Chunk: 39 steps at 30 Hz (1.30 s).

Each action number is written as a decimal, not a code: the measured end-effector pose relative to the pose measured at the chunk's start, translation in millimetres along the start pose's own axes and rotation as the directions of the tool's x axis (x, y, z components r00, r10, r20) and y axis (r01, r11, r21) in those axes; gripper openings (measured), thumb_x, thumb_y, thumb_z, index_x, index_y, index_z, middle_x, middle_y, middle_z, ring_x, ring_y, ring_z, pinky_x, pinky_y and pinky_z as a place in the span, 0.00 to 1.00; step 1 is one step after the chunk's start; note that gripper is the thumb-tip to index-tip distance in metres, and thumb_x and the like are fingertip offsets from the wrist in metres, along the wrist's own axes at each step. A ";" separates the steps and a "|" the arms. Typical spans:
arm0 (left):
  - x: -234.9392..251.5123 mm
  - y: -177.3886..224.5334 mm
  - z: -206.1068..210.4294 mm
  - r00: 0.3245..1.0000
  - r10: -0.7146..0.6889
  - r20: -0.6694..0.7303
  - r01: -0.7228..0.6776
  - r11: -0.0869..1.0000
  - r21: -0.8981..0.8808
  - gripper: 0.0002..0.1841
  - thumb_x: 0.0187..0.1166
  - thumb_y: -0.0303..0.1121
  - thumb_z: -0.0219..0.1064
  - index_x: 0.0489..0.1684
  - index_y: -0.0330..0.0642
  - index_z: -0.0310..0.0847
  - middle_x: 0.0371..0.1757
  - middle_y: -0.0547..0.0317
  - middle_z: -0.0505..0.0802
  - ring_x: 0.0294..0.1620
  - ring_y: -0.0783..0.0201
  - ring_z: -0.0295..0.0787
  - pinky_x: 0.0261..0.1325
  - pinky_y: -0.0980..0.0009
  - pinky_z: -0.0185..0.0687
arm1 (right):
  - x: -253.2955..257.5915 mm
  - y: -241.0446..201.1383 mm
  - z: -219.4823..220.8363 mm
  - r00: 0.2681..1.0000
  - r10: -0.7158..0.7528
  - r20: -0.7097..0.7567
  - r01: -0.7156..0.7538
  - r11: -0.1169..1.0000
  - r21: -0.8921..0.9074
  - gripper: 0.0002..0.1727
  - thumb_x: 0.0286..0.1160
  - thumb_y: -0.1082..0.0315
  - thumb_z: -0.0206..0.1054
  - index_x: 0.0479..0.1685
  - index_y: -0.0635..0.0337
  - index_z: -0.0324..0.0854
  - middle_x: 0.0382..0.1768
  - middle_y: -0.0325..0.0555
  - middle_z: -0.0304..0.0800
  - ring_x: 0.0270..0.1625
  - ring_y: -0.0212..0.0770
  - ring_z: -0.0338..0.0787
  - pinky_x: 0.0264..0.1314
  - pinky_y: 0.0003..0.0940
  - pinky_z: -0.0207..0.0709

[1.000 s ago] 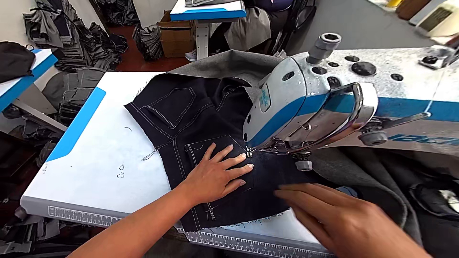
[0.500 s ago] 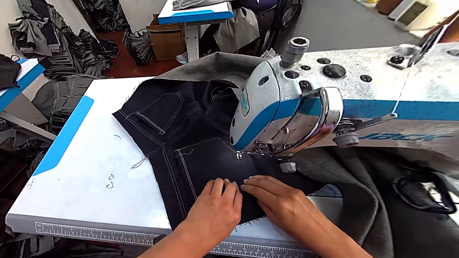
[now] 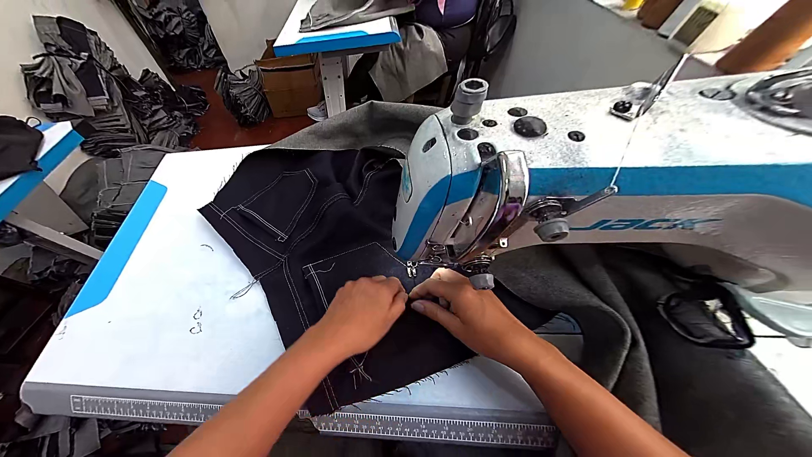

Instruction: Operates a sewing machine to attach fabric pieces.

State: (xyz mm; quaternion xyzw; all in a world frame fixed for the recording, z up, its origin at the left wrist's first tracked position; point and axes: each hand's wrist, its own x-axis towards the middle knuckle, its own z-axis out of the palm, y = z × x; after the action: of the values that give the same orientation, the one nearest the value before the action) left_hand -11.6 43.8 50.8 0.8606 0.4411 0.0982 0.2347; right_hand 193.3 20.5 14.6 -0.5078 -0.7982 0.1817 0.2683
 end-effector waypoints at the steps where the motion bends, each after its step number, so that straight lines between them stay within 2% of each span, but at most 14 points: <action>1: 3.8 -2.7 -8.4 0.997 -0.023 0.072 0.027 0.998 -0.063 0.16 0.91 0.35 0.55 0.51 0.33 0.89 0.44 0.44 0.93 0.48 0.48 0.92 0.53 0.46 0.84 | 2.1 -3.5 -0.2 0.999 0.034 0.008 -0.034 0.999 -0.002 0.08 0.78 0.62 0.70 0.44 0.54 0.92 0.33 0.43 0.87 0.34 0.43 0.87 0.37 0.48 0.82; 4: 3.5 1.6 -17.1 0.988 -0.093 0.121 0.105 0.990 -0.096 0.16 0.91 0.37 0.55 0.53 0.37 0.88 0.43 0.48 0.93 0.47 0.51 0.91 0.52 0.48 0.83 | 7.9 -13.5 -2.6 0.988 0.139 0.061 -0.138 0.990 -0.028 0.09 0.82 0.63 0.69 0.43 0.56 0.92 0.35 0.46 0.90 0.38 0.48 0.91 0.39 0.54 0.82; 8: -4.9 14.3 -9.7 0.974 -0.213 0.077 0.212 0.977 0.016 0.16 0.81 0.41 0.67 0.58 0.41 0.87 0.50 0.51 0.93 0.50 0.51 0.91 0.50 0.47 0.84 | 9.3 -13.5 -2.0 0.979 0.192 0.067 -0.191 0.981 -0.019 0.09 0.83 0.61 0.68 0.43 0.54 0.92 0.33 0.43 0.88 0.36 0.45 0.89 0.37 0.52 0.80; 11: -5.1 6.2 1.4 0.980 -0.193 -0.042 0.193 0.981 -0.019 0.15 0.83 0.43 0.69 0.53 0.42 0.89 0.43 0.52 0.93 0.44 0.53 0.92 0.47 0.49 0.84 | 9.5 -12.6 -2.3 0.975 0.208 0.077 -0.209 0.978 0.006 0.08 0.82 0.61 0.69 0.42 0.53 0.92 0.32 0.41 0.88 0.35 0.43 0.88 0.37 0.51 0.79; 14: -3.4 -2.2 9.7 0.978 -0.143 -0.150 0.132 0.988 -0.080 0.10 0.82 0.40 0.69 0.47 0.45 0.91 0.37 0.58 0.93 0.37 0.58 0.90 0.41 0.53 0.83 | 9.9 -16.0 -8.0 0.960 0.247 0.129 -0.253 0.967 0.030 0.07 0.82 0.63 0.70 0.45 0.54 0.92 0.35 0.41 0.88 0.37 0.43 0.88 0.41 0.50 0.80; 18: -4.9 -12.2 28.3 0.912 0.011 -0.410 -0.037 0.998 -0.056 0.05 0.73 0.35 0.72 0.38 0.46 0.93 0.30 0.64 0.91 0.25 0.66 0.85 0.28 0.64 0.81 | 10.4 -17.3 -8.9 0.953 0.264 0.150 -0.271 0.962 0.028 0.08 0.82 0.63 0.69 0.46 0.54 0.92 0.36 0.41 0.88 0.39 0.42 0.87 0.43 0.49 0.80; 21: -6.7 -17.8 37.7 0.794 0.221 -0.566 -0.177 0.975 0.132 0.05 0.71 0.33 0.72 0.36 0.48 0.95 0.34 0.64 0.93 0.34 0.67 0.90 0.36 0.71 0.86 | 11.6 -16.2 -6.4 0.956 0.260 0.136 -0.263 0.965 0.000 0.08 0.83 0.62 0.67 0.45 0.52 0.91 0.36 0.41 0.88 0.39 0.42 0.88 0.42 0.48 0.81; 23: -8.5 -20.7 39.5 0.730 0.381 -0.567 -0.249 0.921 0.298 0.06 0.73 0.31 0.71 0.34 0.48 0.96 0.35 0.63 0.94 0.38 0.64 0.90 0.38 0.71 0.85 | 12.1 -15.8 -6.1 0.954 0.265 0.143 -0.268 0.963 0.000 0.08 0.83 0.62 0.67 0.45 0.52 0.91 0.36 0.41 0.88 0.39 0.42 0.88 0.42 0.48 0.80; 26: -12.2 -19.2 37.4 0.685 0.545 -0.484 -0.281 0.810 0.514 0.08 0.75 0.28 0.67 0.36 0.46 0.95 0.34 0.60 0.92 0.34 0.60 0.86 0.32 0.68 0.77 | 12.2 -14.5 -7.3 0.951 0.271 0.151 -0.277 0.961 0.020 0.07 0.82 0.63 0.68 0.44 0.51 0.92 0.34 0.39 0.87 0.37 0.41 0.86 0.41 0.48 0.79; 31: -16.1 -13.5 36.6 0.677 0.619 -0.398 -0.248 0.701 0.668 0.12 0.77 0.24 0.62 0.37 0.43 0.95 0.35 0.60 0.92 0.33 0.60 0.83 0.30 0.68 0.71 | 11.5 -14.1 -11.6 0.954 0.246 0.174 -0.256 0.966 0.037 0.11 0.86 0.63 0.62 0.45 0.52 0.92 0.35 0.40 0.87 0.39 0.40 0.87 0.42 0.47 0.79; 33: -16.3 -13.4 36.6 0.688 0.609 -0.394 -0.257 0.713 0.653 0.11 0.76 0.25 0.63 0.36 0.44 0.95 0.35 0.60 0.92 0.32 0.60 0.83 0.29 0.68 0.71 | 10.8 -13.5 -8.9 0.959 0.244 0.145 -0.251 0.967 0.032 0.11 0.85 0.58 0.65 0.42 0.51 0.91 0.32 0.37 0.85 0.36 0.38 0.85 0.39 0.45 0.78; 35: -16.6 -13.9 37.5 0.741 0.516 -0.430 -0.266 0.814 0.517 0.09 0.75 0.30 0.66 0.36 0.45 0.95 0.36 0.60 0.93 0.33 0.61 0.85 0.29 0.68 0.76 | 9.6 -12.9 -4.8 0.964 0.246 0.102 -0.250 0.968 0.035 0.09 0.82 0.59 0.69 0.39 0.50 0.92 0.31 0.36 0.86 0.34 0.38 0.85 0.38 0.45 0.78; 37: -17.3 -12.1 37.0 0.836 0.286 -0.468 -0.184 0.950 0.252 0.11 0.69 0.41 0.69 0.38 0.48 0.95 0.36 0.64 0.93 0.34 0.65 0.90 0.31 0.67 0.84 | 8.0 -12.2 -3.1 0.969 0.235 0.072 -0.238 0.970 0.045 0.07 0.81 0.61 0.70 0.40 0.50 0.92 0.32 0.36 0.87 0.35 0.39 0.86 0.39 0.47 0.79; 39: -17.3 -9.9 32.3 0.910 0.073 -0.409 -0.055 0.997 0.054 0.16 0.68 0.47 0.72 0.43 0.45 0.92 0.35 0.61 0.93 0.30 0.63 0.90 0.30 0.61 0.85 | 5.9 -10.7 -1.4 0.977 0.208 0.044 -0.210 0.977 0.049 0.07 0.80 0.62 0.70 0.40 0.50 0.92 0.33 0.36 0.88 0.36 0.38 0.88 0.39 0.47 0.80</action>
State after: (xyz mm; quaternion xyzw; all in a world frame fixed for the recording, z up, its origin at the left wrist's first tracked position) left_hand -16.7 24.6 18.5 0.8394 0.4540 0.2754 0.1157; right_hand 184.5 21.4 23.2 -0.5779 -0.7405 0.2396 0.2456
